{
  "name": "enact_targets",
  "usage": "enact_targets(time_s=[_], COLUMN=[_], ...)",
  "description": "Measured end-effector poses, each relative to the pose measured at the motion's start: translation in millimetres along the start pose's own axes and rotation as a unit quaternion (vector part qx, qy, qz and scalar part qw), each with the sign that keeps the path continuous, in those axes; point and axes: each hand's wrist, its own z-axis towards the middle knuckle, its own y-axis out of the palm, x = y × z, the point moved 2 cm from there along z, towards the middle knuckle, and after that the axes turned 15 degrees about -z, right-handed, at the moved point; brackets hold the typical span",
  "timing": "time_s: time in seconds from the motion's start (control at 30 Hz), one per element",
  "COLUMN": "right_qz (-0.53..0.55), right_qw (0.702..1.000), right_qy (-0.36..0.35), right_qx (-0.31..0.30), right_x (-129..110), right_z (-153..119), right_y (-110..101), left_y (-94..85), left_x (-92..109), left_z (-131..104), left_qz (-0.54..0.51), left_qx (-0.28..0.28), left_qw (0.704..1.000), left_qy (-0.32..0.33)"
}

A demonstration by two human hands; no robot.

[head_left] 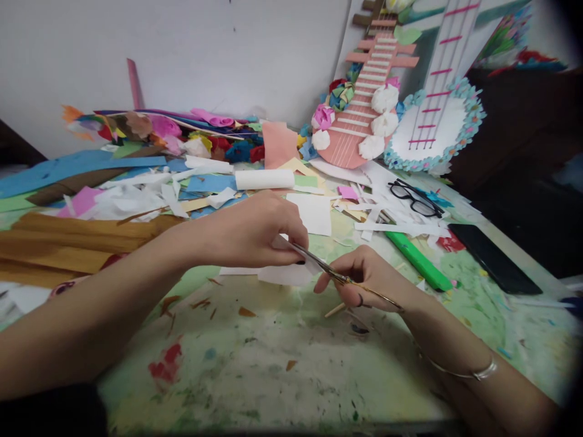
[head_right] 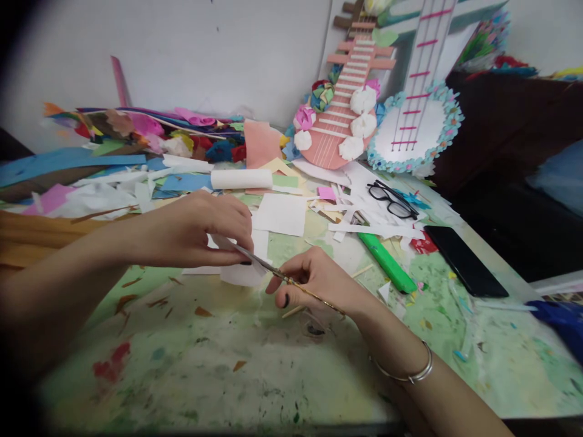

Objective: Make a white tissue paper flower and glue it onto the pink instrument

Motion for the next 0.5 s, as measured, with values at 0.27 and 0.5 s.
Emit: enact_targets(time_s=[0.27,0.5], right_qz=[0.043,0.037], right_qw=[0.999,0.999], right_qy=[-0.008,-0.016], right_qx=[-0.023,-0.021], right_x=[4.5,6.7], right_z=[-0.2,0.9], right_y=[5.4,3.7], left_y=[8.6,10.2], left_x=[1.0,-1.1], left_z=[3.1,4.5], left_qz=[-0.002,-0.014], left_qx=[-0.014,-0.012], left_qw=[1.000,1.000], left_qy=[0.000,-0.009])
